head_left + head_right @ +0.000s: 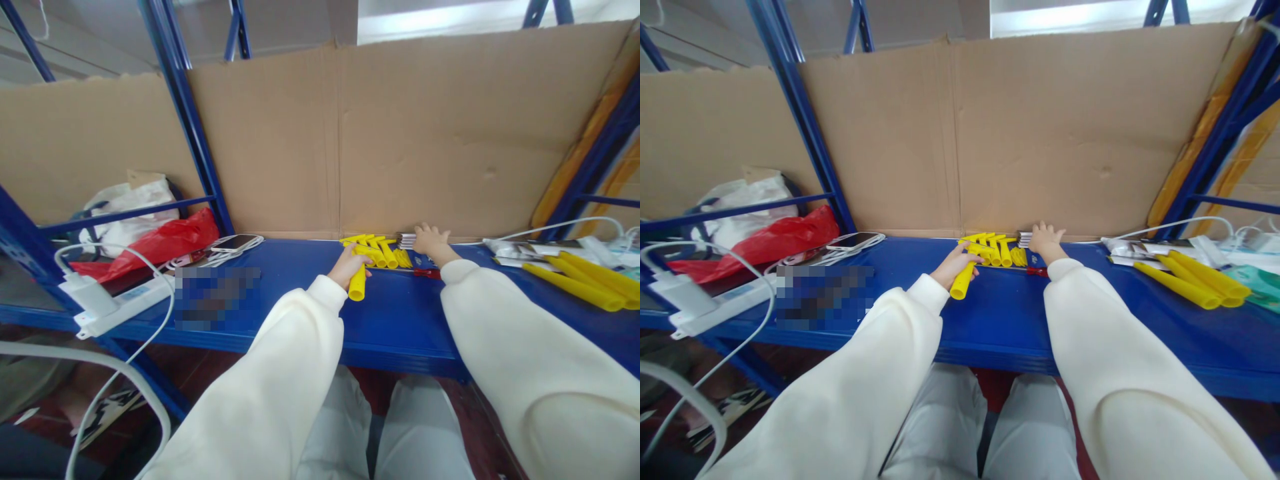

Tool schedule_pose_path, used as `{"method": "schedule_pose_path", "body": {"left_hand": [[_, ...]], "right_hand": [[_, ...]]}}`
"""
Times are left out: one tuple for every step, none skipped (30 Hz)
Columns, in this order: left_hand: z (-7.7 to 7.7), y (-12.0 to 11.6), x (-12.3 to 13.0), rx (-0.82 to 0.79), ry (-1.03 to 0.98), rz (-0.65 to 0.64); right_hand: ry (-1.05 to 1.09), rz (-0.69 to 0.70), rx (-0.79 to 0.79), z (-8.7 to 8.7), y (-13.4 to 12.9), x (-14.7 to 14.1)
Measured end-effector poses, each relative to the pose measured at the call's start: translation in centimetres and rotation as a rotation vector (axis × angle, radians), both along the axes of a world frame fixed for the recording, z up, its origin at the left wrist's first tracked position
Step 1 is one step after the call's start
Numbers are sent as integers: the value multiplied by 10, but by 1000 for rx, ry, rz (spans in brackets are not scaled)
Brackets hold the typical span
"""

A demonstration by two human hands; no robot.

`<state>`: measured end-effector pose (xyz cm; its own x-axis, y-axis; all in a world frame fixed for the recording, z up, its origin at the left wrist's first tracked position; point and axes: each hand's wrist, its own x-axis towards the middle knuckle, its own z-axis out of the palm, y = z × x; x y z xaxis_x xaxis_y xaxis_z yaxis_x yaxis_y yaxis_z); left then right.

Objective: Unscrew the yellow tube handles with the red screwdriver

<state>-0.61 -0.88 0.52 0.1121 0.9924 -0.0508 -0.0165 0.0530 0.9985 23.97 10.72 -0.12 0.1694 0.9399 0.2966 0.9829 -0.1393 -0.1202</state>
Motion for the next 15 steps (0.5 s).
{"method": "schedule_pose_path", "body": {"left_hand": [[1,-2,0,-14,4,-3],[2,-4,0,-21,5,-7],[4,-6,0,-19,2,-11],[5,-9,0,-8,-5,-14],[6,-11,1,5,-13,-18],[7,-13,1,15,-17,-22],[7,-14,1,23,-18,-25],[7,-15,1,30,-15,-26],[7,-16,1,36,-8,-25],[8,-16,1,41,-1,-23],[8,-16,1,43,7,-18],[8,-16,1,41,14,-15],[8,-16,1,38,23,-14],[8,-15,1,34,35,-15],[9,-15,0,32,50,-18]], "right_hand": [[2,-2,-4,2,-6,-2],[5,-1,-5,3,-12,-4],[9,6,0,5,-19,-5],[14,19,15,6,-26,-6],[22,32,38,6,-32,-6],[35,37,57,6,-39,-6],[47,34,78,6,-45,-4],[58,24,97,5,-50,-2],[66,10,116,5,-54,1],[69,1,136,4,-58,5],[69,1,156,3,-60,8],[70,12,168,2,-62,12],[74,32,169,1,-64,15],[80,57,159,1,-65,17],[85,88,138,1,-66,19]]}}
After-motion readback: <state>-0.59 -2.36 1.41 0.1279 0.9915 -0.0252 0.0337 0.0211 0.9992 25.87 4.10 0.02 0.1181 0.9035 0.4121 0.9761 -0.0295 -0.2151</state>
